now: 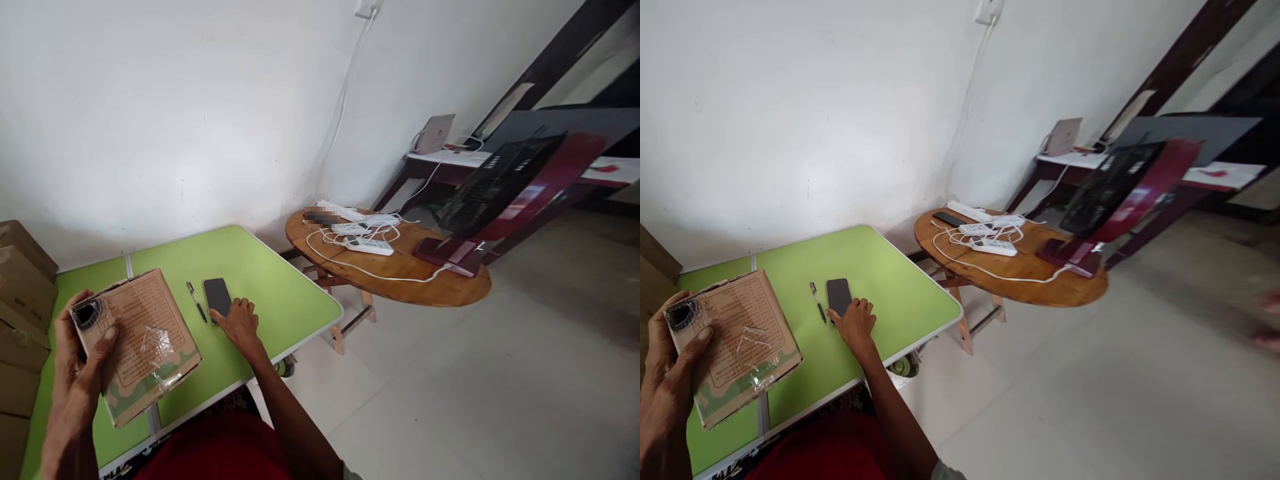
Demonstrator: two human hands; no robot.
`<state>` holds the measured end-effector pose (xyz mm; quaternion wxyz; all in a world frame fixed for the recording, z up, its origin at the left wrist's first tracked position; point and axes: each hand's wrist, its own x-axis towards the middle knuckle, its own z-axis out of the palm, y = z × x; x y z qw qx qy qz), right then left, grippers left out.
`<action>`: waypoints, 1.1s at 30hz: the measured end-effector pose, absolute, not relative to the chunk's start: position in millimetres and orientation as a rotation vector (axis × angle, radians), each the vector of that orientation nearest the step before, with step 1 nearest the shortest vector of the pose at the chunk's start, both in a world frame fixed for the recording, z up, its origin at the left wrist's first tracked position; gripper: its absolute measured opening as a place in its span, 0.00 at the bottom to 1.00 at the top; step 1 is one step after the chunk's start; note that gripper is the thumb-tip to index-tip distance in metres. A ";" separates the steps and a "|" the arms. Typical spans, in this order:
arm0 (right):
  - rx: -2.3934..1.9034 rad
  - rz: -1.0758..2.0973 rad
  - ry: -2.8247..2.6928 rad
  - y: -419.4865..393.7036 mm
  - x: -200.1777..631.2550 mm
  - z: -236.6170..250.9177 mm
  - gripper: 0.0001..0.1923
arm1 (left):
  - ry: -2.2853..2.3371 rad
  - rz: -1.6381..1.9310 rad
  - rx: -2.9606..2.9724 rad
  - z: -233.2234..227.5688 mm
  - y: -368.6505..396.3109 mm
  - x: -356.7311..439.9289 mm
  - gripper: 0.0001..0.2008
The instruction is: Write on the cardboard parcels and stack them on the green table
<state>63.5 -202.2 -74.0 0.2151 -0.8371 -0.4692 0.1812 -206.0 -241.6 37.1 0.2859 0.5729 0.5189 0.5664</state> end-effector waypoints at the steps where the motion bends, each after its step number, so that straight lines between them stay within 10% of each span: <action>1: -2.334 0.507 -1.293 -199.3 61.8 -79.7 0.32 | 1.392 1.500 1.529 37.8 -241.6 -206.2 0.41; 33: -2.485 0.417 -1.396 -201.6 77.8 -90.0 0.33 | 1.331 1.529 1.390 43.9 -226.1 -206.6 0.45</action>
